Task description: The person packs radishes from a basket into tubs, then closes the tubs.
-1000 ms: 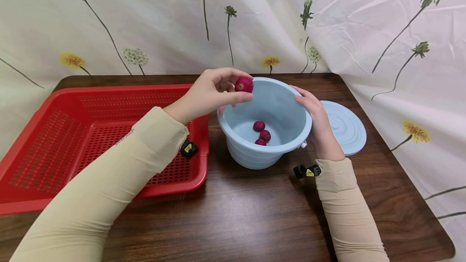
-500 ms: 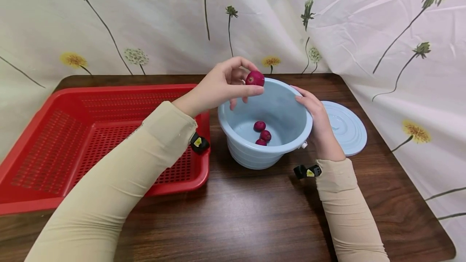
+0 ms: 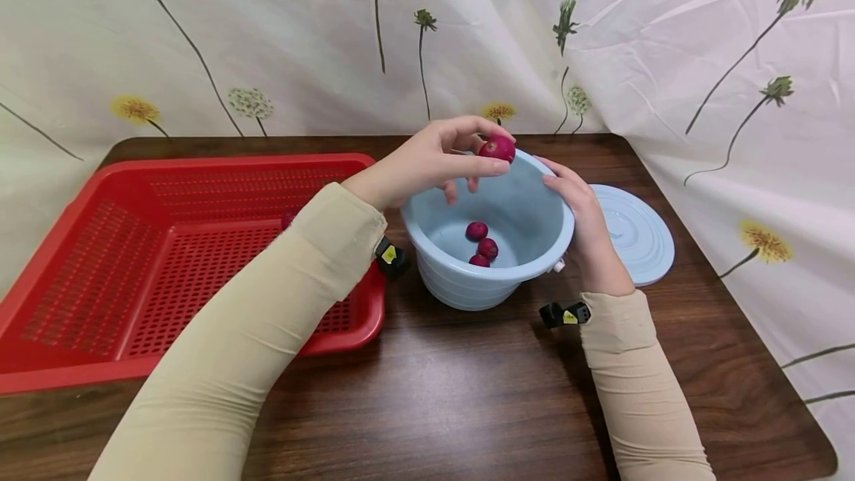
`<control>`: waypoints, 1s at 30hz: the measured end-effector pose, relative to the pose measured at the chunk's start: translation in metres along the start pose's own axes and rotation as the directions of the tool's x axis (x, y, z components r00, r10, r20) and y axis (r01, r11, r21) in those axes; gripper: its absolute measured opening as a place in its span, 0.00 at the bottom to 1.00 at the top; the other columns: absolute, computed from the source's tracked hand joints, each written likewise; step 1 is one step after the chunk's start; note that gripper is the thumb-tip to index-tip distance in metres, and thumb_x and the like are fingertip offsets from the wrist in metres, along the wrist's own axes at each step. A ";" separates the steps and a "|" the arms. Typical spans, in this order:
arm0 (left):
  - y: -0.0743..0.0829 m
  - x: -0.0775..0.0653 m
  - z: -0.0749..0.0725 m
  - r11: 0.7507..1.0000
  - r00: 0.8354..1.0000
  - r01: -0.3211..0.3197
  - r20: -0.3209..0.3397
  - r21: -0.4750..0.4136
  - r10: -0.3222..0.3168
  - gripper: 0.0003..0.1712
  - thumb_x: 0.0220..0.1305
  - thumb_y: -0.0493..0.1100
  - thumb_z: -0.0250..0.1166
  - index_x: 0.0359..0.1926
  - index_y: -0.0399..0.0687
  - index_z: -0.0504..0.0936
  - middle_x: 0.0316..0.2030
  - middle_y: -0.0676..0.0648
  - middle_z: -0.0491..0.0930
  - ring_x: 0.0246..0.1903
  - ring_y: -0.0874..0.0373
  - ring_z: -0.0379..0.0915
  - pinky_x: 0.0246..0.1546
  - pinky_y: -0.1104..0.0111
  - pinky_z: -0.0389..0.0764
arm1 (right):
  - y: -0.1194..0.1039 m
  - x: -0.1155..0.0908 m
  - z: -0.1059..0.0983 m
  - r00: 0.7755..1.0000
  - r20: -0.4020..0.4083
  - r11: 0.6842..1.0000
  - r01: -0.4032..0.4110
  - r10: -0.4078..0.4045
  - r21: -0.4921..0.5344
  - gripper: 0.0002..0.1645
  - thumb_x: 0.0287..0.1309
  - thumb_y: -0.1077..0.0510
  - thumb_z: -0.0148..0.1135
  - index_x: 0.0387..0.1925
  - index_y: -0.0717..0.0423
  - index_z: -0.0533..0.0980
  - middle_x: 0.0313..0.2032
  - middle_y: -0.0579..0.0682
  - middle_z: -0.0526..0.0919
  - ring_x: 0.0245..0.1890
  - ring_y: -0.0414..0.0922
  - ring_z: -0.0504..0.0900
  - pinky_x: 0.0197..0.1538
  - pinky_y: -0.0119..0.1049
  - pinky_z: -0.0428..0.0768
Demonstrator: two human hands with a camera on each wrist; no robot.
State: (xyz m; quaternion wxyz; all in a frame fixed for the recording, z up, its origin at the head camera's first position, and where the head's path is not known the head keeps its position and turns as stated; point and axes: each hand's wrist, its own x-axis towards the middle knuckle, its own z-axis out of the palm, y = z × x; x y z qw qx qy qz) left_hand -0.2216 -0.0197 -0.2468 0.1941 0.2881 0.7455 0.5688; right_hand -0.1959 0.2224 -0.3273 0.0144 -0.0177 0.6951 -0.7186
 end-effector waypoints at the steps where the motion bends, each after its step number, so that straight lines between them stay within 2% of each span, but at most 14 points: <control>1: 0.000 0.001 0.000 1.000 1.000 0.004 0.009 0.005 -0.004 0.21 0.63 0.52 0.68 0.57 0.62 0.77 0.46 0.47 0.79 0.37 0.48 0.77 0.27 0.64 0.81 | 0.000 0.000 0.000 1.000 0.000 1.000 0.000 0.000 -0.004 0.27 0.72 0.49 0.45 0.69 0.49 0.68 0.64 0.49 0.72 0.60 0.44 0.71 0.63 0.39 0.69; 9: -0.006 0.011 0.003 0.998 0.997 0.056 0.048 0.032 -0.057 0.21 0.64 0.52 0.67 0.57 0.59 0.76 0.46 0.48 0.81 0.39 0.46 0.78 0.33 0.61 0.82 | 0.001 -0.001 0.000 1.000 0.006 1.000 0.006 -0.006 0.009 0.28 0.72 0.49 0.45 0.69 0.51 0.68 0.61 0.48 0.73 0.59 0.44 0.72 0.61 0.36 0.71; 15: -0.008 0.019 0.006 0.993 0.993 0.108 0.046 0.049 -0.110 0.23 0.63 0.49 0.69 0.56 0.52 0.72 0.43 0.46 0.81 0.37 0.45 0.78 0.29 0.64 0.81 | 0.001 0.000 0.000 1.000 0.006 1.000 0.005 -0.005 0.005 0.28 0.72 0.49 0.46 0.69 0.50 0.68 0.62 0.48 0.73 0.59 0.44 0.72 0.60 0.36 0.72; 24: -0.012 0.023 0.010 0.979 0.987 0.138 0.067 0.150 -0.149 0.23 0.62 0.50 0.70 0.55 0.53 0.74 0.40 0.45 0.79 0.35 0.45 0.78 0.29 0.63 0.82 | 0.001 0.000 0.000 1.000 0.005 1.000 -0.002 0.002 0.006 0.28 0.71 0.48 0.46 0.69 0.49 0.68 0.64 0.49 0.71 0.60 0.45 0.71 0.62 0.39 0.70; 30: -0.015 0.025 0.014 0.957 0.980 0.134 0.107 0.258 -0.166 0.22 0.61 0.52 0.70 0.55 0.54 0.77 0.41 0.44 0.80 0.34 0.48 0.77 0.28 0.64 0.82 | 0.000 0.000 -0.001 1.000 0.010 1.000 -0.005 0.004 0.009 0.28 0.72 0.49 0.46 0.70 0.51 0.67 0.66 0.50 0.70 0.62 0.45 0.70 0.64 0.40 0.69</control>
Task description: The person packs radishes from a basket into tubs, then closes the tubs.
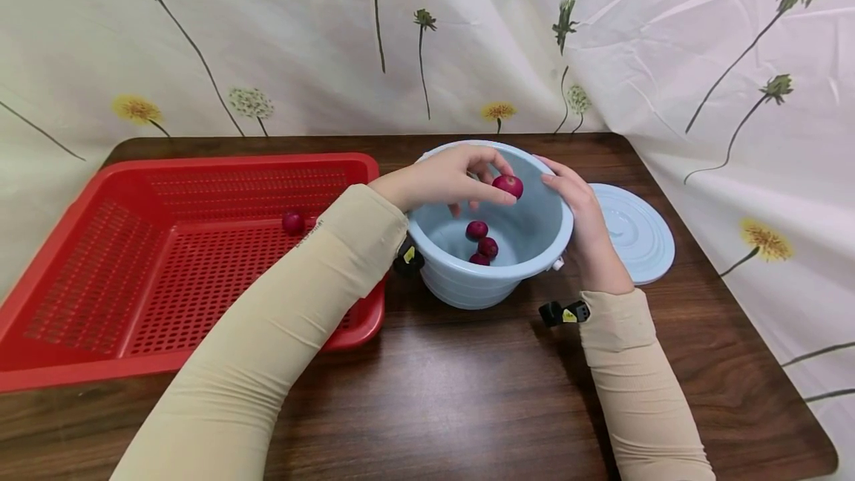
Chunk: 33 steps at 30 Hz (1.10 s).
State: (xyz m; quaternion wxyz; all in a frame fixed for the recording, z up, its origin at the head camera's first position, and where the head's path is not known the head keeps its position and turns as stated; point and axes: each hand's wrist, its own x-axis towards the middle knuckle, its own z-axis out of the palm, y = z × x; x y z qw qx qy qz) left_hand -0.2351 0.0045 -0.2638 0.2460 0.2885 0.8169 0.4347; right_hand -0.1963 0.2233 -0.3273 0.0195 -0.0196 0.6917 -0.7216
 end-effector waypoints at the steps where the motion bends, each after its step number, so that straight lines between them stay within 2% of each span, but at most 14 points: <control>1: 0.000 0.000 0.000 1.000 1.000 0.002 0.009 0.023 -0.002 0.23 0.61 0.52 0.70 0.55 0.54 0.77 0.41 0.44 0.80 0.34 0.48 0.77 0.28 0.64 0.82 | 0.000 0.000 0.000 1.000 0.001 1.000 0.001 -0.001 -0.002 0.29 0.72 0.49 0.46 0.70 0.51 0.67 0.66 0.50 0.70 0.62 0.45 0.69 0.64 0.40 0.68; 8: -0.001 0.001 0.001 0.984 0.999 0.008 0.049 0.176 -0.017 0.24 0.61 0.53 0.70 0.56 0.55 0.77 0.41 0.47 0.79 0.32 0.51 0.77 0.28 0.66 0.81 | 0.000 -0.001 0.000 1.000 -0.009 1.000 0.000 0.000 -0.004 0.28 0.71 0.49 0.46 0.69 0.50 0.67 0.66 0.50 0.71 0.63 0.45 0.70 0.66 0.42 0.68; 12: -0.002 0.002 0.002 0.972 0.997 0.015 0.068 0.236 -0.032 0.23 0.61 0.54 0.70 0.56 0.56 0.77 0.40 0.48 0.79 0.32 0.49 0.77 0.28 0.67 0.80 | 0.000 -0.001 0.001 1.000 -0.013 1.000 0.002 -0.002 0.005 0.28 0.72 0.50 0.46 0.69 0.51 0.68 0.66 0.50 0.71 0.63 0.44 0.70 0.66 0.42 0.67; 21: 0.000 0.001 0.004 0.959 0.995 0.030 0.079 0.281 -0.054 0.23 0.62 0.53 0.69 0.56 0.55 0.78 0.39 0.48 0.81 0.33 0.51 0.76 0.29 0.67 0.79 | -0.002 -0.001 0.000 1.000 -0.005 1.000 -0.009 0.009 0.003 0.28 0.72 0.51 0.44 0.70 0.51 0.67 0.66 0.50 0.70 0.64 0.45 0.69 0.69 0.45 0.66; 27: 0.000 0.001 0.006 0.953 0.997 0.007 0.077 0.304 -0.032 0.21 0.61 0.53 0.69 0.54 0.54 0.80 0.38 0.48 0.82 0.36 0.55 0.76 0.37 0.67 0.78 | -0.002 -0.001 0.000 1.000 -0.009 1.000 -0.007 0.007 0.011 0.28 0.72 0.50 0.45 0.69 0.51 0.67 0.66 0.49 0.71 0.64 0.44 0.69 0.67 0.42 0.67; 33: -0.001 0.002 0.006 0.945 0.996 -0.011 0.083 0.328 -0.017 0.21 0.61 0.54 0.69 0.53 0.54 0.81 0.36 0.49 0.82 0.38 0.57 0.76 0.42 0.67 0.76 | -0.003 -0.002 0.001 1.000 -0.007 1.000 -0.010 0.010 0.006 0.28 0.72 0.51 0.44 0.70 0.52 0.66 0.66 0.50 0.70 0.65 0.45 0.68 0.70 0.45 0.64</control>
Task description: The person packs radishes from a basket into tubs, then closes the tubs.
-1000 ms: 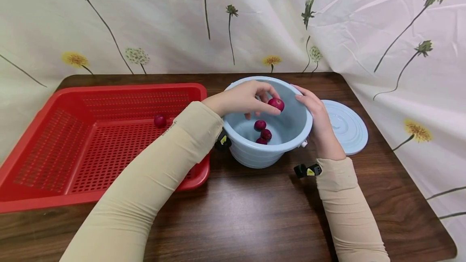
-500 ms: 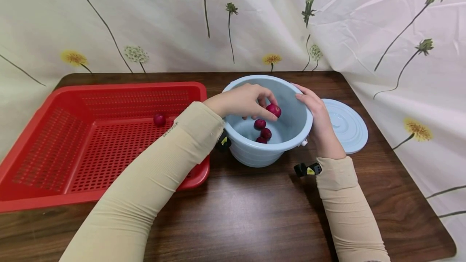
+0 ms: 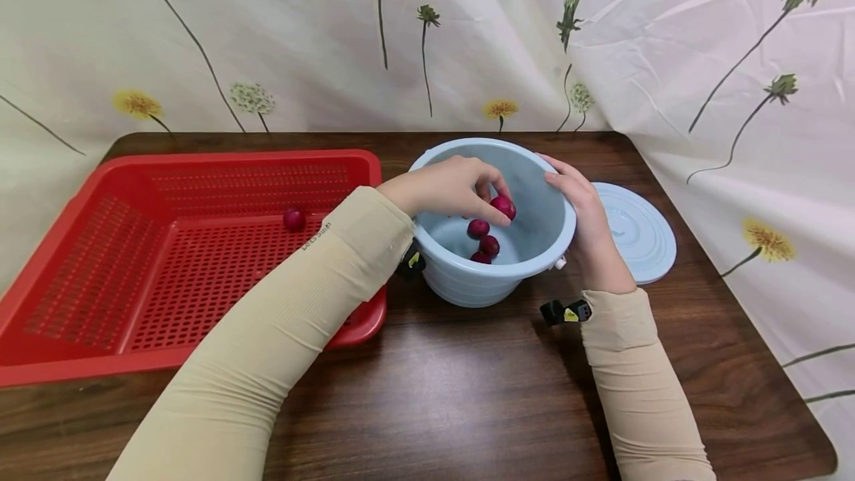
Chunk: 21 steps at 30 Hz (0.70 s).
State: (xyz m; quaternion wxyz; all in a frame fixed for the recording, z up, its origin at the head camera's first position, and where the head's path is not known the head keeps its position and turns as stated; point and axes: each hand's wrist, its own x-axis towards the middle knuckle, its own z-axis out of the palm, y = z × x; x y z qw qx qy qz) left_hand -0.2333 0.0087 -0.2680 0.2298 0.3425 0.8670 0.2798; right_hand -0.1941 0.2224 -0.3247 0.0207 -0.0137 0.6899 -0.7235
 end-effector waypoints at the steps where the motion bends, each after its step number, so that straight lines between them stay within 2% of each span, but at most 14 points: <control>1: 0.000 0.000 0.000 1.000 1.000 -0.004 0.003 0.003 0.004 0.21 0.62 0.54 0.69 0.54 0.53 0.81 0.36 0.49 0.83 0.39 0.57 0.76 0.42 0.67 0.76 | 0.000 0.000 0.000 1.000 0.002 1.000 -0.001 0.001 0.004 0.28 0.72 0.52 0.44 0.70 0.52 0.66 0.66 0.50 0.70 0.65 0.45 0.68 0.71 0.46 0.64; 6: -0.001 -0.001 -0.001 0.999 0.999 -0.036 0.006 -0.017 0.036 0.23 0.63 0.53 0.67 0.56 0.50 0.79 0.37 0.49 0.82 0.39 0.57 0.76 0.42 0.67 0.75 | 0.000 0.000 0.000 1.000 0.010 1.000 -0.001 0.001 0.013 0.27 0.72 0.53 0.44 0.70 0.52 0.67 0.66 0.50 0.70 0.65 0.44 0.69 0.70 0.44 0.65; 10: -0.001 -0.002 -0.002 0.995 0.998 -0.068 -0.016 -0.073 0.067 0.23 0.63 0.53 0.67 0.56 0.51 0.79 0.37 0.49 0.81 0.39 0.54 0.78 0.42 0.66 0.76 | -0.001 0.001 -0.001 1.000 0.020 1.000 0.006 -0.006 0.016 0.27 0.73 0.53 0.44 0.69 0.52 0.67 0.64 0.49 0.71 0.64 0.43 0.69 0.67 0.40 0.67; 13: -0.001 -0.003 -0.002 0.981 0.994 -0.101 -0.061 -0.168 0.092 0.22 0.63 0.51 0.68 0.56 0.48 0.80 0.37 0.48 0.81 0.39 0.49 0.78 0.43 0.63 0.79 | 0.000 0.001 -0.001 1.000 0.024 1.000 0.016 -0.016 0.022 0.27 0.73 0.53 0.44 0.69 0.53 0.67 0.62 0.47 0.73 0.63 0.43 0.71 0.65 0.38 0.68; 17: -0.002 -0.006 -0.004 0.948 0.984 -0.140 -0.146 -0.285 0.101 0.21 0.64 0.48 0.68 0.56 0.46 0.80 0.38 0.46 0.82 0.39 0.46 0.78 0.42 0.60 0.82 | 0.001 0.002 -0.002 1.000 0.013 1.000 0.014 -0.014 0.024 0.27 0.73 0.52 0.45 0.69 0.53 0.68 0.59 0.45 0.75 0.60 0.43 0.72 0.61 0.35 0.71; 21: -0.001 -0.014 -0.010 0.941 0.975 -0.131 -0.210 -0.312 0.066 0.20 0.65 0.50 0.67 0.55 0.52 0.80 0.39 0.47 0.81 0.35 0.49 0.77 0.32 0.64 0.79 | 0.001 0.002 -0.002 1.000 0.007 1.000 0.004 -0.004 0.019 0.27 0.73 0.50 0.45 0.69 0.51 0.68 0.60 0.46 0.75 0.59 0.43 0.72 0.58 0.33 0.72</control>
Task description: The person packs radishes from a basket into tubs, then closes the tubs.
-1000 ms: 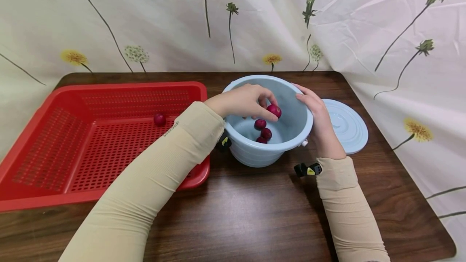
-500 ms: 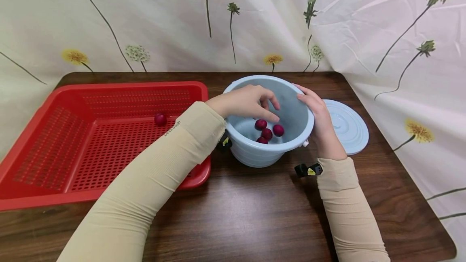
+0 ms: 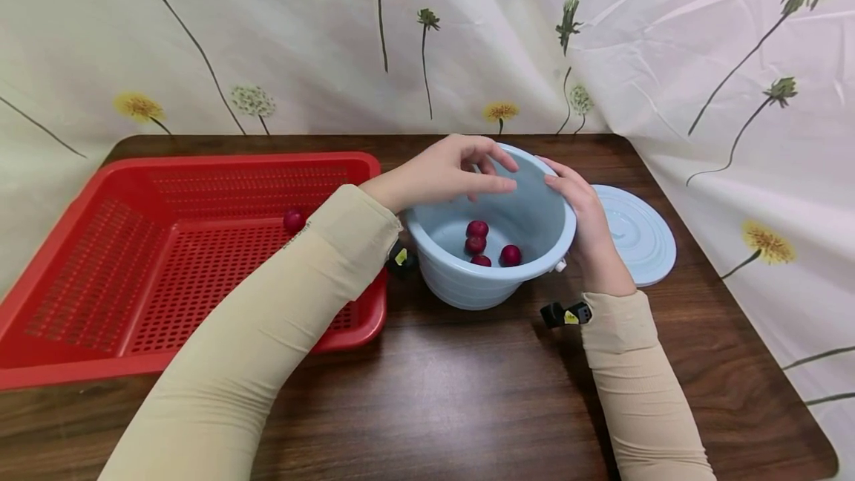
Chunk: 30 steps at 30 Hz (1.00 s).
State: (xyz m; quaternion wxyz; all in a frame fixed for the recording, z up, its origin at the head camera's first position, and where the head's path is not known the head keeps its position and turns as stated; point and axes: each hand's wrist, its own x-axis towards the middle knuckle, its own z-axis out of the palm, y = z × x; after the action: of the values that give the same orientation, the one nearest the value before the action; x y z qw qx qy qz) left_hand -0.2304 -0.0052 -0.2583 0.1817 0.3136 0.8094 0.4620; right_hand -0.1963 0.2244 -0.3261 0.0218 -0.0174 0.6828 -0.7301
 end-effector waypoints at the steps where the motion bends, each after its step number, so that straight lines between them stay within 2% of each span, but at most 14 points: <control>1: 0.001 -0.003 -0.003 1.000 1.000 0.006 -0.015 -0.003 -0.006 0.19 0.65 0.51 0.67 0.55 0.54 0.80 0.38 0.48 0.81 0.34 0.49 0.77 0.30 0.65 0.78 | 0.000 0.000 0.000 1.000 0.001 1.000 0.000 0.000 -0.001 0.27 0.73 0.50 0.45 0.69 0.51 0.68 0.60 0.46 0.74 0.59 0.42 0.72 0.58 0.32 0.73; 5: 0.005 -0.017 -0.017 1.000 0.996 0.007 -0.088 -0.029 -0.010 0.18 0.65 0.53 0.66 0.54 0.56 0.81 0.38 0.48 0.80 0.33 0.48 0.75 0.26 0.66 0.74 | 0.001 0.000 0.001 1.000 0.002 1.000 0.006 -0.006 -0.013 0.28 0.73 0.50 0.45 0.69 0.52 0.67 0.63 0.49 0.73 0.62 0.43 0.71 0.62 0.36 0.70; 9: 0.001 -0.031 -0.033 0.998 0.982 0.032 -0.183 -0.055 -0.041 0.17 0.67 0.54 0.64 0.54 0.56 0.81 0.39 0.45 0.80 0.31 0.49 0.73 0.24 0.68 0.72 | 0.001 0.000 0.002 1.000 0.000 1.000 0.008 -0.008 -0.012 0.28 0.72 0.51 0.45 0.70 0.52 0.67 0.65 0.50 0.72 0.64 0.44 0.70 0.67 0.40 0.67; 13: -0.008 -0.042 -0.046 0.995 0.961 0.073 -0.260 -0.073 -0.090 0.19 0.69 0.58 0.61 0.53 0.54 0.80 0.38 0.44 0.80 0.27 0.55 0.71 0.23 0.70 0.72 | 0.001 -0.001 0.002 1.000 -0.001 1.000 0.018 -0.018 0.009 0.27 0.72 0.52 0.46 0.69 0.53 0.67 0.63 0.49 0.73 0.63 0.43 0.71 0.64 0.34 0.69; 17: -0.023 -0.052 -0.057 0.992 0.944 0.115 -0.306 -0.054 -0.126 0.21 0.69 0.62 0.59 0.50 0.54 0.80 0.35 0.47 0.79 0.27 0.54 0.71 0.23 0.69 0.73 | 0.001 -0.001 0.001 0.999 0.003 0.999 0.033 -0.033 0.015 0.27 0.72 0.53 0.46 0.69 0.54 0.68 0.62 0.47 0.74 0.62 0.42 0.72 0.61 0.31 0.71; 21: -0.039 -0.063 -0.066 0.982 0.926 0.189 -0.331 -0.014 -0.183 0.24 0.67 0.65 0.59 0.49 0.53 0.80 0.35 0.47 0.79 0.27 0.51 0.72 0.24 0.68 0.74 | 0.001 -0.001 0.001 0.999 0.003 0.999 0.033 -0.033 0.011 0.27 0.73 0.53 0.45 0.69 0.54 0.68 0.62 0.48 0.74 0.63 0.43 0.72 0.61 0.32 0.71; 24: -0.054 -0.073 -0.075 0.964 0.914 0.263 -0.330 0.036 -0.236 0.28 0.66 0.67 0.59 0.51 0.51 0.80 0.37 0.45 0.81 0.30 0.51 0.73 0.27 0.66 0.75 | 0.002 0.000 0.001 1.000 -0.001 0.999 0.029 -0.029 0.018 0.27 0.72 0.53 0.45 0.69 0.54 0.68 0.63 0.48 0.73 0.63 0.44 0.71 0.61 0.32 0.71; 30: -0.082 -0.091 -0.089 0.894 0.890 0.419 -0.270 0.160 -0.369 0.35 0.65 0.69 0.58 0.57 0.48 0.78 0.44 0.42 0.80 0.37 0.51 0.77 0.34 0.61 0.79 | 0.001 0.000 0.001 1.000 -0.004 0.999 0.028 -0.028 0.032 0.27 0.72 0.52 0.46 0.69 0.55 0.67 0.62 0.48 0.74 0.63 0.44 0.71 0.60 0.30 0.72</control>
State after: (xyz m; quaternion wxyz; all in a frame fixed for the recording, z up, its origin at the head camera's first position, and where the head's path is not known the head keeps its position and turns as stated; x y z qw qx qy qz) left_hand -0.2435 -0.1541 -0.2837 0.1415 0.1035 0.9168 0.3589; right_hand -0.1958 0.2231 -0.3275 0.0105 -0.0252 0.6705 -0.7414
